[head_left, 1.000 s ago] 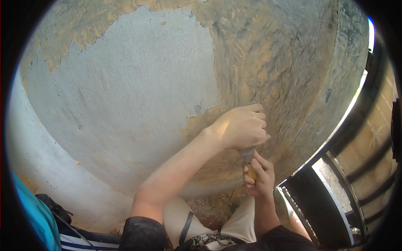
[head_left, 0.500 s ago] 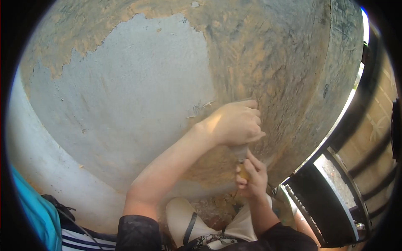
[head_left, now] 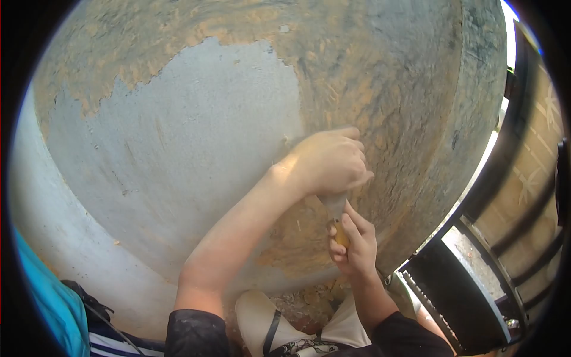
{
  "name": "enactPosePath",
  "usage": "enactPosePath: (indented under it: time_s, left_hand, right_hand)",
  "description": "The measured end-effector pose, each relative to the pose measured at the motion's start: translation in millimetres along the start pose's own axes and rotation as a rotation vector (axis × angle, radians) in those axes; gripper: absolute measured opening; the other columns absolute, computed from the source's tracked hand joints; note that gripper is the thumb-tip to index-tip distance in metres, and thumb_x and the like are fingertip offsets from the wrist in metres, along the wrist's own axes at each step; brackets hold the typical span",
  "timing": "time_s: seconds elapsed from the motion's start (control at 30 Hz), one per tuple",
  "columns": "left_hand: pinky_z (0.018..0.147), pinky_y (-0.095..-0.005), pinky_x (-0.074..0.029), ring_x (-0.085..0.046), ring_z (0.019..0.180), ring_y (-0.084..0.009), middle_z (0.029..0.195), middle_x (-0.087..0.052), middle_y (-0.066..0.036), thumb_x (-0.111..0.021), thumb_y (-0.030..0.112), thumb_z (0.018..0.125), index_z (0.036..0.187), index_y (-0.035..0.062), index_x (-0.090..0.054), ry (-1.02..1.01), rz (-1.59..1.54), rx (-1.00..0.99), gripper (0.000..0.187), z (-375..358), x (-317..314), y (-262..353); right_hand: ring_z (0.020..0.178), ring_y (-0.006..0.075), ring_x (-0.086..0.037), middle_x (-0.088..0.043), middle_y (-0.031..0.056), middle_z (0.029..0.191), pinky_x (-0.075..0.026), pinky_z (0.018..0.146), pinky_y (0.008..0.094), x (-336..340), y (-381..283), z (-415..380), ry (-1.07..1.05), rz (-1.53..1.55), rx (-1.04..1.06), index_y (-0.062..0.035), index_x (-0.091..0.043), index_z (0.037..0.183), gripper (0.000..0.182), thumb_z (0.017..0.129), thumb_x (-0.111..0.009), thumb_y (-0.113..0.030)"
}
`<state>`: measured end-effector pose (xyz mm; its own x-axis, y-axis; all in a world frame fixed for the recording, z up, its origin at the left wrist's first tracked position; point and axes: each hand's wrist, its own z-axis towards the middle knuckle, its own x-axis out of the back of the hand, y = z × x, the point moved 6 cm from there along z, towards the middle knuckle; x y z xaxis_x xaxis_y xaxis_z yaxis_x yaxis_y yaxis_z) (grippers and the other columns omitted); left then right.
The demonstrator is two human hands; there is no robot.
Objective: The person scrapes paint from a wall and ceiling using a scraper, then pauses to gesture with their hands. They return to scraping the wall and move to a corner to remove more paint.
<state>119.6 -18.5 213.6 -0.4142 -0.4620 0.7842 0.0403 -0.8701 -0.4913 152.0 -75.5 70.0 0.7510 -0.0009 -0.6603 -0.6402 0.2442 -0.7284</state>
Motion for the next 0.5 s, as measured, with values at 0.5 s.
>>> enactPosePath:
  time_s: [0.5]
  left_hand:
    - [0.085,-0.0301,-0.046,-0.059,0.074,-0.0193,0.067,-0.066,-0.001,-0.057,0.032,0.092,0.060,0.0084,-0.067,-0.002,-0.050,0.037,0.041,3,-13,4]
  right_hand:
    - [0.048,0.0079,-0.042,-0.055,0.0067,0.078,-0.029,0.039,0.0192,16,1,-3,0.102,-0.048,0.019,-0.0036,-0.046,0.139,0.044,0.098,-0.054,-0.017]
